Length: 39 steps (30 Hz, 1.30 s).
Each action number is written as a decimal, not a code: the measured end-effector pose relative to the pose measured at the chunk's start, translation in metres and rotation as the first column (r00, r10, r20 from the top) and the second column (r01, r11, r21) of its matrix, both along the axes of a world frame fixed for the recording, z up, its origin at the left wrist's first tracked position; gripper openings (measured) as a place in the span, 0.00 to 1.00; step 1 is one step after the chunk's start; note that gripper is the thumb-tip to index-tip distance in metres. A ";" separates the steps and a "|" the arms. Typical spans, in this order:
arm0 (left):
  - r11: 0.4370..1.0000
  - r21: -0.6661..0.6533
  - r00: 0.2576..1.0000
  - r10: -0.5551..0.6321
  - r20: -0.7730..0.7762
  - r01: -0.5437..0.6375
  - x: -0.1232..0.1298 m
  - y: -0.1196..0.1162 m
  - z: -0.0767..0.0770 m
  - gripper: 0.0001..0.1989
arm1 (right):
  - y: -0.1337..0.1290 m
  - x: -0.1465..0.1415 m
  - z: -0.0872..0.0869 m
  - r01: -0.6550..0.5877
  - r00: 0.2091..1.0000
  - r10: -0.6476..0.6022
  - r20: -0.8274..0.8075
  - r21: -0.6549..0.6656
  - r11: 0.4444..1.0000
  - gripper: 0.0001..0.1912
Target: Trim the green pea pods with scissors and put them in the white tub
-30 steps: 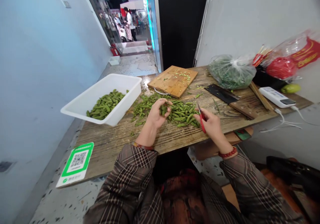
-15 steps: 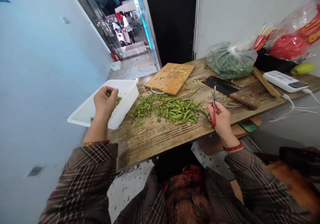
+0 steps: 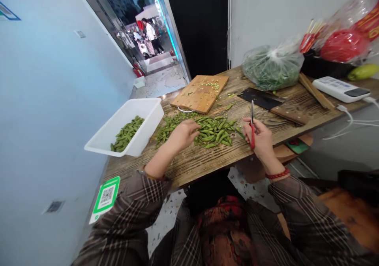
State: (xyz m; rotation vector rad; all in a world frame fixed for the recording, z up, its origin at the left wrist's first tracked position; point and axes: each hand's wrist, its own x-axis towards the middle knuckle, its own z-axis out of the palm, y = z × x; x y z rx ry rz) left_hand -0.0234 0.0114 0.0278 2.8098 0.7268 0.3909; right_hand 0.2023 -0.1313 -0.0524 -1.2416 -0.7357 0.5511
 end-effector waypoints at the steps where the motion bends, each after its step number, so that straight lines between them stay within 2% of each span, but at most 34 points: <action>1: 1.000 0.001 1.000 -0.026 0.005 0.026 0.009 -0.004 -0.009 0.10 | 0.000 0.000 -0.001 -0.002 1.000 0.002 0.013 -0.002 1.000 0.20; 5: 1.000 0.021 1.000 -0.011 -0.006 0.012 0.030 -0.010 -0.033 0.10 | -0.001 0.001 -0.004 -0.007 0.997 0.008 0.073 -0.018 1.000 0.20; 9: 0.998 -0.001 0.998 0.069 0.008 -0.068 0.032 -0.010 -0.043 0.11 | 0.000 0.000 -0.005 0.000 0.995 0.003 0.104 -0.027 1.000 0.21; 12: 0.989 -0.097 0.987 0.122 0.101 -0.112 0.024 -0.008 -0.048 0.08 | 0.001 0.000 -0.006 0.006 0.992 -0.002 0.129 -0.033 0.999 0.21; 15: 0.956 -0.258 0.946 0.207 0.250 -0.141 0.015 -0.007 -0.051 0.04 | 0.001 0.001 -0.009 0.025 0.980 -0.015 0.196 -0.049 0.999 0.21; 17: 0.892 -0.436 0.897 0.287 0.337 -0.121 0.011 -0.008 -0.050 0.03 | 0.002 0.001 -0.011 0.050 0.961 -0.030 0.275 -0.066 0.997 0.21; 18: 0.837 -0.541 0.870 0.326 0.369 -0.083 0.010 -0.009 -0.049 0.04 | 0.002 0.001 -0.013 0.063 0.944 -0.034 0.328 -0.077 0.995 0.22; 20: 0.689 -0.724 0.823 0.389 0.414 0.039 0.008 -0.012 -0.046 0.07 | 0.001 0.000 -0.015 0.092 0.889 -0.036 0.456 -0.101 0.991 0.22; 22: 0.559 -0.815 0.787 0.431 0.441 0.150 0.008 -0.016 -0.042 0.10 | 0.000 -0.004 -0.015 0.099 0.812 -0.011 0.584 -0.118 0.988 0.23; 24: 0.502 -0.843 0.769 0.455 0.448 0.194 0.008 -0.020 -0.038 0.13 | 0.000 -0.011 -0.012 0.057 0.735 0.045 0.677 -0.128 0.990 0.23; 30: 0.495 -0.847 0.764 0.466 0.446 0.192 0.006 -0.029 -0.035 0.14 | 0.007 -0.037 0.002 -0.101 0.532 0.230 0.815 -0.209 0.973 0.24; 39: 0.484 -0.840 0.776 0.420 0.470 0.246 0.006 -0.033 -0.033 0.14 | 0.015 -0.047 0.009 -0.181 0.523 0.277 0.806 -0.213 0.960 0.25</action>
